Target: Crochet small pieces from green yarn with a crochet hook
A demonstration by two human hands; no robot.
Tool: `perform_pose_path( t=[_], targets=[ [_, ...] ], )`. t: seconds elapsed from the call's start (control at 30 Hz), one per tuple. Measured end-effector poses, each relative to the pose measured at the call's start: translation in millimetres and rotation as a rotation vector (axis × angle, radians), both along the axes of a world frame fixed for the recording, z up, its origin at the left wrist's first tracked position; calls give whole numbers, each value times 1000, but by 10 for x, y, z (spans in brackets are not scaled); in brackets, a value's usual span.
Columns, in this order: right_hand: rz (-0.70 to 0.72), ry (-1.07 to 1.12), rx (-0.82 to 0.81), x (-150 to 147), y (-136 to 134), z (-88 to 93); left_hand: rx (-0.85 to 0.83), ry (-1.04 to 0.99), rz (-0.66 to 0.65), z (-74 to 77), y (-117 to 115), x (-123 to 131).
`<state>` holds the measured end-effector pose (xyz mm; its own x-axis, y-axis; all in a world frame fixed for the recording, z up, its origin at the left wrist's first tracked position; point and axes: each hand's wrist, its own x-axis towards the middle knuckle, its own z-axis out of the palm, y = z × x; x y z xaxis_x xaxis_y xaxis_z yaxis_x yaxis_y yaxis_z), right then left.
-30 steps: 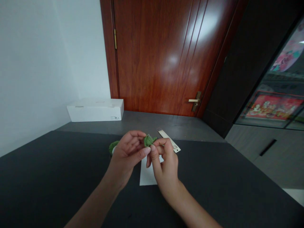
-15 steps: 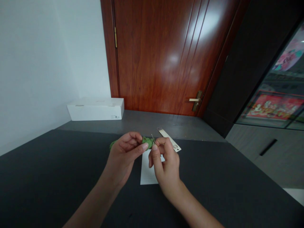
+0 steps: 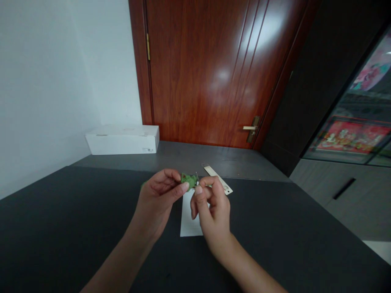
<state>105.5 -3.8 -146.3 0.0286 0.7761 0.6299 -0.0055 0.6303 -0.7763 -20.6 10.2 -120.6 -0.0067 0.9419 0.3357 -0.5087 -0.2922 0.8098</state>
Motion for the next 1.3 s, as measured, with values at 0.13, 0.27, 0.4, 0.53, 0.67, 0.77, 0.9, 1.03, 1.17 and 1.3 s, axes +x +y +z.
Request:
perform_pose_path(
  t=[0.13, 0.27, 0.4, 0.53, 0.67, 0.77, 0.9, 1.03, 1.17, 1.3],
  targets=[
    [20, -6, -15, -15, -18, -20, 9, -52, 3, 22, -2, 9],
    [37, -1, -38, -26, -33, -44, 15, -87, -5, 45, -8, 22],
    [28, -13, -37, -24, -40, -57, 11, -103, -8, 43, -7, 33],
    [50, 1, -50, -25, -29, -60, -11, -100, -6, 43, -13, 32],
    [68, 35, -68, -22, -9, -72, -4, -86, 26, 57, -18, 26],
    [51, 27, -68, -15, 4, -89, 9, -71, 58, 61, -13, 24],
    [30, 7, -69, -8, 20, -102, 28, -45, 89, 55, -17, 27],
    [13, -12, -86, -8, 46, -106, 33, -31, 107, 42, -15, 31],
    [-57, -49, -82, 4, 64, -99, 14, -31, 129, 25, 22, 30],
    [-166, -154, 24, 41, 32, -58, 11, -29, 160, 27, 43, 25]
  ],
)
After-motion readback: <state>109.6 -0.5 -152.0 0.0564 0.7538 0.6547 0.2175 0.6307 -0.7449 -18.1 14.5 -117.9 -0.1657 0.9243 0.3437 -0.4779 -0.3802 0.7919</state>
